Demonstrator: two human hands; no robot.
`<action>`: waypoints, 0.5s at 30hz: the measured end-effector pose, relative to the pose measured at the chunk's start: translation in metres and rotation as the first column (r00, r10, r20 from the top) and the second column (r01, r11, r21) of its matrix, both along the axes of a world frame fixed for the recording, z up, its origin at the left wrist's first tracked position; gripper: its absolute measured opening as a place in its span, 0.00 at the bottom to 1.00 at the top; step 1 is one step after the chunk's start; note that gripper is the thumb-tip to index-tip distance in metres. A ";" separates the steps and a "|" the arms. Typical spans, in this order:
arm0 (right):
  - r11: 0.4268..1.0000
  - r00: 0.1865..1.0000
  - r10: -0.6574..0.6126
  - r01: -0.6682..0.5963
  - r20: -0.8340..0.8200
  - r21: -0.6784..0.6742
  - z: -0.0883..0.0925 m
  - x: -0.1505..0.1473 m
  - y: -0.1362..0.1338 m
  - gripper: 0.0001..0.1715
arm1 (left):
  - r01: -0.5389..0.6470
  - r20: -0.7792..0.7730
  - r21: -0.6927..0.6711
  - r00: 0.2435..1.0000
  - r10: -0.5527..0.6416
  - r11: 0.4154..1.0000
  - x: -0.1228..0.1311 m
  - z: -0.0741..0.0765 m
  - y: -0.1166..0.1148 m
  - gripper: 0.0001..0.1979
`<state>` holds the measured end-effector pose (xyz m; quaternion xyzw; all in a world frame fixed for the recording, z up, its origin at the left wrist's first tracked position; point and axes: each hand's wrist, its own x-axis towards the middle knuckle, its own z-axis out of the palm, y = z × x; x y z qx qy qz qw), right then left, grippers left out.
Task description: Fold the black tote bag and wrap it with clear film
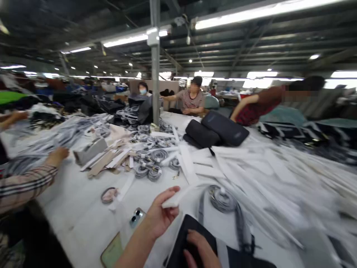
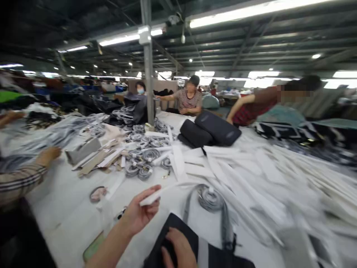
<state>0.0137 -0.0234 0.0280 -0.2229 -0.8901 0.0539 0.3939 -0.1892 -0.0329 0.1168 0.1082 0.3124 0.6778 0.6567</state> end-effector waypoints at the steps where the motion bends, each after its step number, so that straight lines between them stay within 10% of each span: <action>1: 0.991 0.990 -0.124 0.120 -0.066 -0.054 0.010 0.021 -0.010 0.12 | 0.056 0.084 -0.024 0.995 -0.054 0.998 0.006 0.001 -0.012 0.15; 4: 0.882 0.863 -0.469 0.467 -0.186 -0.058 0.054 0.083 -0.033 0.19 | 0.255 0.240 -0.100 0.944 -0.226 0.962 0.027 0.006 -0.034 0.11; 8: 0.825 0.826 -0.562 0.557 0.040 0.095 0.096 0.149 -0.056 0.35 | 0.531 0.229 -0.179 0.841 -0.490 0.828 0.076 0.012 -0.042 0.10; 12: 0.837 0.836 -0.510 0.537 0.203 -0.111 0.079 0.191 -0.085 0.14 | 0.712 0.039 -0.299 0.674 -0.738 0.635 0.138 0.011 -0.044 0.15; 15: 0.591 0.687 -0.713 0.697 0.142 -0.407 0.052 0.221 -0.109 0.12 | 0.778 -0.297 -0.255 0.501 -0.813 0.574 0.174 -0.002 -0.036 0.22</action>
